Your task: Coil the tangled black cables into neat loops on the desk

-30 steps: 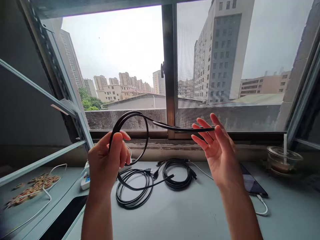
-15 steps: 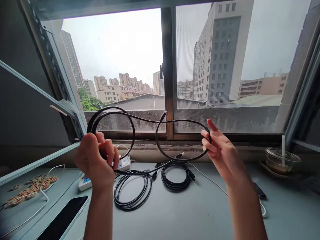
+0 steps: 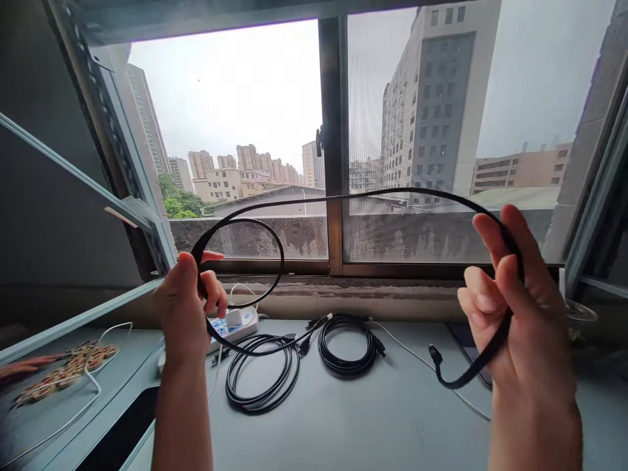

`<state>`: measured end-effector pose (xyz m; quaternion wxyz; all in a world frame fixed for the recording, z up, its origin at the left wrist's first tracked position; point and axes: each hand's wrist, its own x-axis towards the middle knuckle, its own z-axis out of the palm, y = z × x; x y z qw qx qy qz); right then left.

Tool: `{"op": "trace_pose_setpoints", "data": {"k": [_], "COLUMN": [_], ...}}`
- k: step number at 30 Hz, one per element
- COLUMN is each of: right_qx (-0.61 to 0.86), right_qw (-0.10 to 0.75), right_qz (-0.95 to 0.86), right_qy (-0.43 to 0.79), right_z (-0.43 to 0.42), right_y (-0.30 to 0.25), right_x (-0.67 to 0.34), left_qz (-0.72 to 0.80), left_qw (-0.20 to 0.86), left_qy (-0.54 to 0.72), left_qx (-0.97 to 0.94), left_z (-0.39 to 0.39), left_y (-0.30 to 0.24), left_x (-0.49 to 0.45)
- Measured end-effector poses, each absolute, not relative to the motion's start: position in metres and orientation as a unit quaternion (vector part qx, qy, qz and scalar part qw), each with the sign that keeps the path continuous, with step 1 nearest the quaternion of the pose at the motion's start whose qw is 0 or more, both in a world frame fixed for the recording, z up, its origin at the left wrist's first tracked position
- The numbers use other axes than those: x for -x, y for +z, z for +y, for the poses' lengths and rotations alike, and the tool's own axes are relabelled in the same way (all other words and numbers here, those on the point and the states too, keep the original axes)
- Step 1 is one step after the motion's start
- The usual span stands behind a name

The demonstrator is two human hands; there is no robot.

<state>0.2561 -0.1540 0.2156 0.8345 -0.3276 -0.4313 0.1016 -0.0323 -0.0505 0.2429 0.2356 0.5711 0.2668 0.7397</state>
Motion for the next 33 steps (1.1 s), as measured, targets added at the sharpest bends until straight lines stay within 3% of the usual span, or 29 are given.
{"op": "trace_pose_setpoints", "data": {"k": [4,9,21,29,33], "right_qx": [0.412,0.444,0.422,0.339,0.291], "right_qw": [0.831,0.823,0.826,0.773,0.788], "right_qz": [-0.364,-0.317,-0.354,-0.523,-0.527], "right_qy": [-0.084,-0.156,-0.124,-0.118,-0.131], "right_z": [-0.153,-0.143,-0.132,-0.12,-0.121], "right_y": [0.216,0.208,0.206,0.203,0.204], "right_x": [-0.26,-0.281,-0.284,-0.257,-0.261], "left_qz": [0.309,0.359,0.317,0.341,0.373], "left_qw": [0.215,0.063,0.212,0.197,0.198], "left_qy": [0.721,0.728,0.649,0.596,0.597], "left_qx": [-0.581,-0.581,-0.658,-0.7,-0.682], "left_z": [-0.049,-0.049,-0.048,-0.055,-0.047], "left_y": [0.243,0.241,0.241,0.231,0.227], "left_x": [0.032,0.033,0.028,-0.01,-0.013]}}
